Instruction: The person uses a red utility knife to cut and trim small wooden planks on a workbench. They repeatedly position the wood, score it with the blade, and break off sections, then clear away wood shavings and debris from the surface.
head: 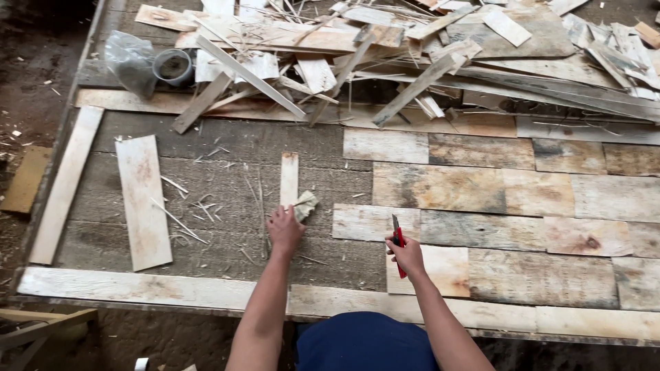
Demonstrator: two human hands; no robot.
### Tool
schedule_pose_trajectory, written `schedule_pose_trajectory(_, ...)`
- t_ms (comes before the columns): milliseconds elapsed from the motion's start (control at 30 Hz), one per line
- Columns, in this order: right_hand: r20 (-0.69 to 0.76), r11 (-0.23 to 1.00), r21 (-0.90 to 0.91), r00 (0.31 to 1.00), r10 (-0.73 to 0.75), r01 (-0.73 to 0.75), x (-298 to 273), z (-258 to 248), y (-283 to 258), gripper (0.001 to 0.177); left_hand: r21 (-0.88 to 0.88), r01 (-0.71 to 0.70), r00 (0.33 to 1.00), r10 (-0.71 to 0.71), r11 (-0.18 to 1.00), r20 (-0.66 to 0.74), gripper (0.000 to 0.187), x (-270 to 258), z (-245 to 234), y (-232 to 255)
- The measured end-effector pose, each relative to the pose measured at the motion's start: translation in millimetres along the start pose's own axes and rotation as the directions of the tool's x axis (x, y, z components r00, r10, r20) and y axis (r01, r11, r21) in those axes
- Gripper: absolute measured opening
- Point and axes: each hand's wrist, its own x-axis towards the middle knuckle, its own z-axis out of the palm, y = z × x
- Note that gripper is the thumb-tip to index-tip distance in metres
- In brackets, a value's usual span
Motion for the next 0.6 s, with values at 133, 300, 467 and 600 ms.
schedule_pose_trajectory(133, 0.023, 0.999, -0.029, 0.999, -0.032, 0.033, -6.5, 46.7, -11.0, 0.023, 0.063, -0.046, 0.999, 0.047, 0.997, -0.018, 0.056, 27.0, 32.0, -13.8)
schedule_pose_trajectory(300, 0.029, 0.996, -0.071, 0.998, -0.05, 0.052, -29.0, 84.3, -29.5, 0.023, 0.032, -0.115, 0.97, 0.119, 0.993, -0.213, 0.022, 54.3, 87.1, -36.5)
schedule_pose_trajectory(467, 0.012, 0.997, -0.067, 1.0, -0.025, 0.026, -28.2, 105.0, -27.8, 0.023, -0.206, -0.125, 0.988, 0.141, 0.97, 0.064, 0.02, 69.8, 58.4, -52.3)
schedule_pose_trajectory(600, -0.034, 0.999, -0.051, 0.999, 0.007, -0.009, -34.4, 111.3, -27.2, 0.021, -0.453, 0.023, 0.977, 0.077, 0.891, 0.201, 0.027, 74.7, 47.8, -71.3)
